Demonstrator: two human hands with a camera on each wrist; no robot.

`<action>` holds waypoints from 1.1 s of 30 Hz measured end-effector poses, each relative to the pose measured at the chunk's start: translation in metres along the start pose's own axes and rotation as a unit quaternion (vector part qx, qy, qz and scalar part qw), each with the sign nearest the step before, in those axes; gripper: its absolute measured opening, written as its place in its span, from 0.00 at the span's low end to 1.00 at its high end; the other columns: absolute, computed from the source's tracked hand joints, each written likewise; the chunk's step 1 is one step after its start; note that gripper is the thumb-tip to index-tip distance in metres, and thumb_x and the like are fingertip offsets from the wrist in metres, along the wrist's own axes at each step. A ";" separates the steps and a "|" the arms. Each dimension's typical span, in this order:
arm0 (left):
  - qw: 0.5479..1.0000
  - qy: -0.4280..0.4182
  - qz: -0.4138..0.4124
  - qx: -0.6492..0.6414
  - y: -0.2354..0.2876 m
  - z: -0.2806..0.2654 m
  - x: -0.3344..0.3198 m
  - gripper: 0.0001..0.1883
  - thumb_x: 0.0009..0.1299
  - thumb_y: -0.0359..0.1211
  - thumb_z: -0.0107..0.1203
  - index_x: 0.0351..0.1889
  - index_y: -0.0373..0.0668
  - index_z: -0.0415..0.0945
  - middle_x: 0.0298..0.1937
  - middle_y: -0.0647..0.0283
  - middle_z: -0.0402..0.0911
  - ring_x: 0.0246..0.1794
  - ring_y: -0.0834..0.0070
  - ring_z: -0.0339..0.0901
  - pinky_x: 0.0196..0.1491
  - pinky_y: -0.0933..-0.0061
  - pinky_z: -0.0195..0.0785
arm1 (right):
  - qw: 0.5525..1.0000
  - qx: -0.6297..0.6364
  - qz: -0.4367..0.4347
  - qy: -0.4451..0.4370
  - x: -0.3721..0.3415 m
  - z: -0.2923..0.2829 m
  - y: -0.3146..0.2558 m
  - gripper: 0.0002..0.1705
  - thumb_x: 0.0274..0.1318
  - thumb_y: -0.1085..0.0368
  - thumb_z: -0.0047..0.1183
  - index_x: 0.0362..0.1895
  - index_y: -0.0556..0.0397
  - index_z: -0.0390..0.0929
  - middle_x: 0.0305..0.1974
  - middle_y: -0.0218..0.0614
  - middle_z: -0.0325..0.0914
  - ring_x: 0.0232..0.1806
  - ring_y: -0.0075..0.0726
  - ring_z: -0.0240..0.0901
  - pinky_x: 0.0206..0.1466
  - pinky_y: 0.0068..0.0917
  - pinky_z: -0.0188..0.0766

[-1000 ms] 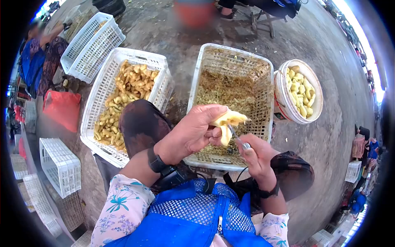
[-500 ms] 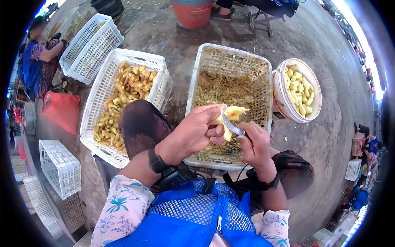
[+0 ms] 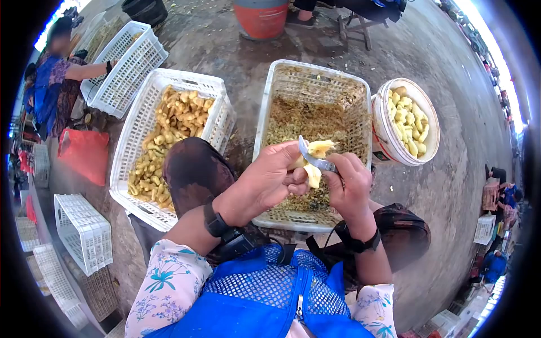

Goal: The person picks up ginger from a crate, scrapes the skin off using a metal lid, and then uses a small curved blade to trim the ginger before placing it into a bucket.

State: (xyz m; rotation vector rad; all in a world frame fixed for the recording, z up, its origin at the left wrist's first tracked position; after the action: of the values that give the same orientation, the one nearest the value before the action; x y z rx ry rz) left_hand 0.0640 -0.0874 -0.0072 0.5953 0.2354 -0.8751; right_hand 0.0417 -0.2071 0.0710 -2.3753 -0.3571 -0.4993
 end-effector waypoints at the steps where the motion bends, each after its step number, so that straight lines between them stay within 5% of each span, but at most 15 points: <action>1: 1.000 -0.005 0.002 -0.001 0.000 -0.001 0.000 0.18 0.83 0.43 0.49 0.56 0.37 0.77 0.25 0.71 0.70 0.21 0.87 0.60 0.25 0.81 0.54 | 1.000 -0.007 -0.004 0.005 0.002 -0.001 -0.001 0.12 0.53 0.65 0.66 0.39 0.55 0.80 0.30 0.44 0.76 0.32 0.55 0.74 0.34 0.45 0.69; 7: 0.999 0.022 0.023 0.022 0.003 -0.006 0.000 0.20 0.82 0.44 0.50 0.58 0.36 0.77 0.25 0.71 0.70 0.22 0.86 0.61 0.26 0.81 0.54 | 0.998 0.059 0.026 -0.017 0.001 0.009 0.008 0.14 0.52 0.64 0.67 0.41 0.57 0.80 0.30 0.43 0.77 0.31 0.54 0.75 0.33 0.43 0.71; 18: 0.999 -0.030 0.025 0.017 0.004 0.006 -0.004 0.19 0.82 0.44 0.50 0.58 0.38 0.76 0.26 0.72 0.70 0.22 0.85 0.60 0.28 0.78 0.57 | 1.000 -0.005 0.022 0.018 -0.004 -0.008 0.006 0.14 0.50 0.69 0.67 0.41 0.57 0.81 0.32 0.46 0.77 0.33 0.55 0.76 0.35 0.44 0.71; 21: 0.999 -0.045 0.029 0.010 0.009 0.006 -0.003 0.19 0.82 0.45 0.49 0.57 0.38 0.76 0.29 0.69 0.75 0.22 0.86 0.60 0.28 0.78 0.58 | 1.000 -0.004 -0.002 0.027 0.003 -0.009 0.000 0.11 0.56 0.68 0.66 0.41 0.59 0.81 0.29 0.39 0.77 0.30 0.45 0.75 0.33 0.39 0.70; 24: 0.999 -0.009 0.025 0.022 0.011 0.002 -0.005 0.19 0.83 0.44 0.49 0.57 0.37 0.76 0.30 0.66 0.78 0.21 0.86 0.58 0.27 0.78 0.57 | 0.908 0.349 0.220 -0.069 -0.026 0.025 0.036 0.13 0.67 0.60 0.60 0.42 0.59 0.80 0.27 0.29 0.75 0.26 0.29 0.71 0.30 0.29 0.66; 27: 0.999 0.016 0.026 0.023 0.015 -0.006 -0.006 0.19 0.83 0.43 0.49 0.57 0.36 0.77 0.31 0.63 0.81 0.18 0.86 0.56 0.25 0.79 0.56 | 0.799 0.536 0.273 0.021 -0.032 0.020 0.041 0.20 0.75 0.52 0.51 0.44 0.59 0.80 0.27 0.24 0.72 0.26 0.19 0.65 0.29 0.20 0.62; 28: 0.999 0.016 0.030 0.023 0.017 -0.007 -0.007 0.19 0.83 0.43 0.49 0.57 0.35 0.77 0.32 0.63 0.81 0.18 0.86 0.56 0.25 0.79 0.55 | 0.835 0.482 0.264 0.030 -0.032 0.016 0.049 0.22 0.77 0.50 0.47 0.46 0.58 0.79 0.27 0.27 0.73 0.24 0.20 0.64 0.29 0.19 0.60; 33: 0.999 0.002 0.043 0.006 0.018 -0.009 -0.005 0.20 0.83 0.43 0.49 0.57 0.35 0.77 0.30 0.63 0.80 0.18 0.86 0.56 0.24 0.79 0.55 | 0.876 0.417 0.243 0.005 -0.039 0.015 0.047 0.23 0.73 0.49 0.53 0.48 0.60 0.79 0.29 0.27 0.74 0.26 0.18 0.66 0.30 0.17 0.61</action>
State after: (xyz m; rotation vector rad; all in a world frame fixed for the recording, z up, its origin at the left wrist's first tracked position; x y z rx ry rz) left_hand 0.0750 -0.0706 -0.0052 0.6145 0.2061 -0.7923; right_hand 0.0291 -0.2360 0.0167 -1.5229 0.0509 -0.0732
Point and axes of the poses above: each hand's wrist, its own x-axis towards the middle knuckle, its own z-axis out of the palm, y = z × x, the point moved 10 cm from there along x, towards the middle knuckle
